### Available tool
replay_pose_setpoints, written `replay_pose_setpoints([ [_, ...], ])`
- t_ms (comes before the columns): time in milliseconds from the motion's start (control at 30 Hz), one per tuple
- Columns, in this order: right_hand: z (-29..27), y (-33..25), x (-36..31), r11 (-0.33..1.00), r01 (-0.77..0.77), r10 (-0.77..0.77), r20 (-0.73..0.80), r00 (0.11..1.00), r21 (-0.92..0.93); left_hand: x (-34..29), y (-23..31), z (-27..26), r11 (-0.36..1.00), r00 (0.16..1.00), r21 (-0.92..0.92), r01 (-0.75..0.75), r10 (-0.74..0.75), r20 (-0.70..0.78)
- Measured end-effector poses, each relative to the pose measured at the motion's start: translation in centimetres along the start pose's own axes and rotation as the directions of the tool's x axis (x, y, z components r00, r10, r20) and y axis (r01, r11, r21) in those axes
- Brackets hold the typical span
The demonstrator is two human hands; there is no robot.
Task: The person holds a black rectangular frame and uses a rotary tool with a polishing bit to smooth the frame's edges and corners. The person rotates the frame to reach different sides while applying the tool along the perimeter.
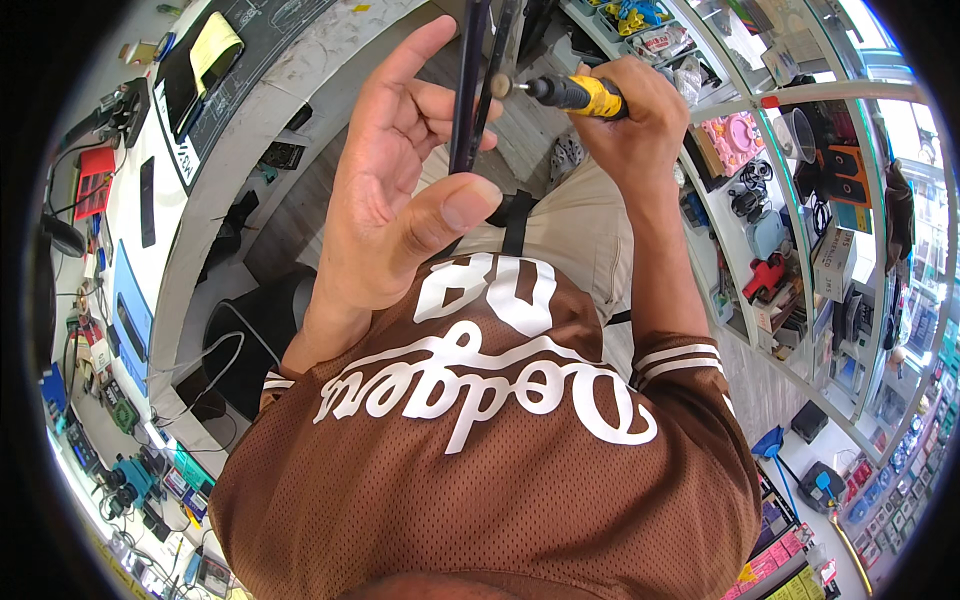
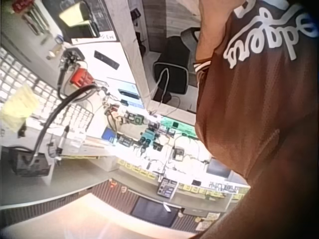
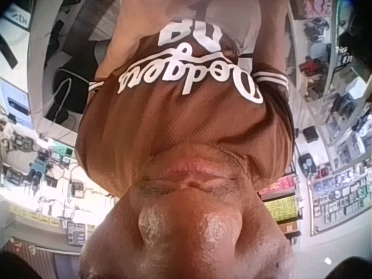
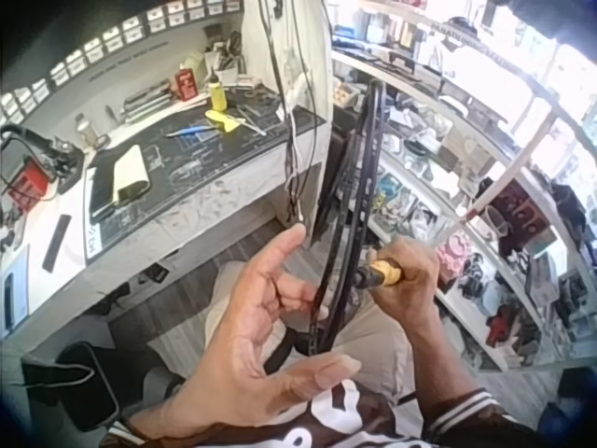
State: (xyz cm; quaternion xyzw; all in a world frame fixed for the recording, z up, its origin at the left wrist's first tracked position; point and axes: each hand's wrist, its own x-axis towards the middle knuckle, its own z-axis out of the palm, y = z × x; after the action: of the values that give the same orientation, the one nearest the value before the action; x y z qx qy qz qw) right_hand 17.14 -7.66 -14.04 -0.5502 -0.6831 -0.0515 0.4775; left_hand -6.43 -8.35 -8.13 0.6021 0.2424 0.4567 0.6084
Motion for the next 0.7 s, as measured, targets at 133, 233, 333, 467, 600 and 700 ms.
replay_pose_setpoints([
  [133,0.4,0.4,-0.6,0.999,0.032,-0.032,0.003,0.999,0.019,-0.2,0.1,-0.1,1.0,1.0,0.004,0.011,-0.011,-0.003],
  [233,0.3,-0.4,-0.6,0.969,-0.24,0.242,-0.044,0.969,0.062,-0.3,0.1,0.0,0.999,0.999,-0.028,0.036,-0.036,-0.006],
  [333,-0.7,-0.3,0.5,0.62,-0.62,0.703,0.011,0.711,0.481,0.3,0.6,-0.1,0.983,0.993,-0.138,0.118,-0.119,0.005],
  [467,-2.1,2.8,0.8,-0.339,-0.407,0.477,0.528,0.703,0.848,0.2,-0.2,-2.6,0.981,0.98,-0.12,0.152,-0.165,-0.108],
  [600,-3.1,1.6,0.4,-0.559,-0.307,0.318,0.541,0.779,0.77,0.4,-0.8,-4.1,0.984,0.972,-0.049,0.17,-0.175,-0.155],
  [700,-3.7,0.9,-0.1,-0.498,-0.314,0.335,0.513,0.79,0.808,0.7,-0.9,-4.3,0.985,0.971,-0.014,0.172,-0.172,-0.165],
])
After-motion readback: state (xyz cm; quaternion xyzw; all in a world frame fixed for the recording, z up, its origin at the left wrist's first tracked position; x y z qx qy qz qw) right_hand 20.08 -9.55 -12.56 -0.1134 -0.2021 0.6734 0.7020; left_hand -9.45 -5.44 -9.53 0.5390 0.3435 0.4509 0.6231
